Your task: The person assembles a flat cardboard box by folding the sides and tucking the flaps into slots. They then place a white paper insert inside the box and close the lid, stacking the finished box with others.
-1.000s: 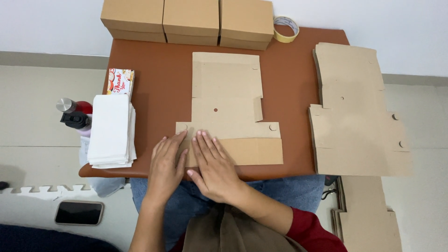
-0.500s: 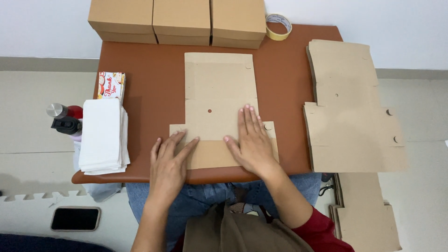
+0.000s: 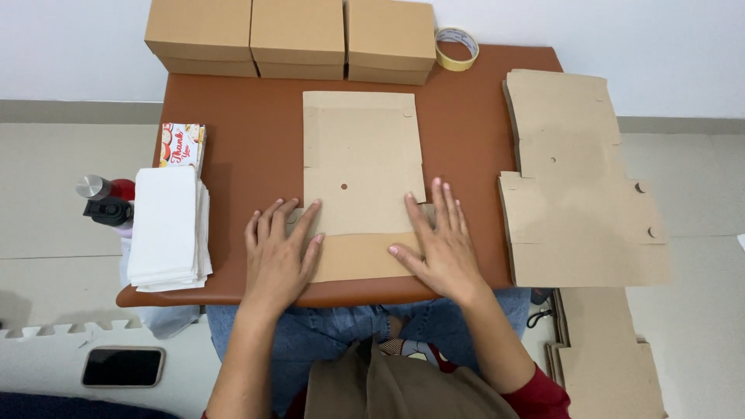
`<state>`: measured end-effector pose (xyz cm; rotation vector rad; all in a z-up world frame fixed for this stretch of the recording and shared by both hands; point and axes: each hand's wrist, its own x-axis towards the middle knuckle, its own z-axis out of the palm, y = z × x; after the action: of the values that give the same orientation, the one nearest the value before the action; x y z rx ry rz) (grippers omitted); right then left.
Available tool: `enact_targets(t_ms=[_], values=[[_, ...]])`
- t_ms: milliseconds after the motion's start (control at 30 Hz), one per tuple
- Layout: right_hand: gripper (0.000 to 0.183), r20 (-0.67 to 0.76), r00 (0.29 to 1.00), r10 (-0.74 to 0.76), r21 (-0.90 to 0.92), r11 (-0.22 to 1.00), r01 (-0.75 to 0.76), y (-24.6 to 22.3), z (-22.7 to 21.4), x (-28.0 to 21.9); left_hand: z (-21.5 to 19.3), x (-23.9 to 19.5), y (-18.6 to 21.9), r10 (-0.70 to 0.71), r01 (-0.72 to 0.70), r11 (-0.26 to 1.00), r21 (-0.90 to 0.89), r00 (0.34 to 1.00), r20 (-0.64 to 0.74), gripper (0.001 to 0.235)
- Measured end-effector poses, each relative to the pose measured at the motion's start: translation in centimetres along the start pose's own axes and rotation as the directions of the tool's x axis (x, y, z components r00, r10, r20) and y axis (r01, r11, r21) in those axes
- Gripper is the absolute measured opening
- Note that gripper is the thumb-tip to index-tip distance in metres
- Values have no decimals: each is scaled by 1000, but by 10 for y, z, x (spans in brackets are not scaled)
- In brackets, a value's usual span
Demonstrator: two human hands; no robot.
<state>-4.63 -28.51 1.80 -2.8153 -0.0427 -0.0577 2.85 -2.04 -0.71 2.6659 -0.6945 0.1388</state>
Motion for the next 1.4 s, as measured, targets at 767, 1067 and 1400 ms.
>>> enact_targets(t_ms=[767,1067,1400], values=[[91,39,994,102,-59,993,-99,22,10,-25,8,-15,16,-28,30,999,24,994,-108,51],[112,56,998,-26,-4,1000,26,26,-1,-20,1,-2,8,16,-17,1000,14,999,49,55],[101,71,997,22,-219,976,-6,12,-3,-15,-2,-7,6,51,-53,998,23,996,77,52]])
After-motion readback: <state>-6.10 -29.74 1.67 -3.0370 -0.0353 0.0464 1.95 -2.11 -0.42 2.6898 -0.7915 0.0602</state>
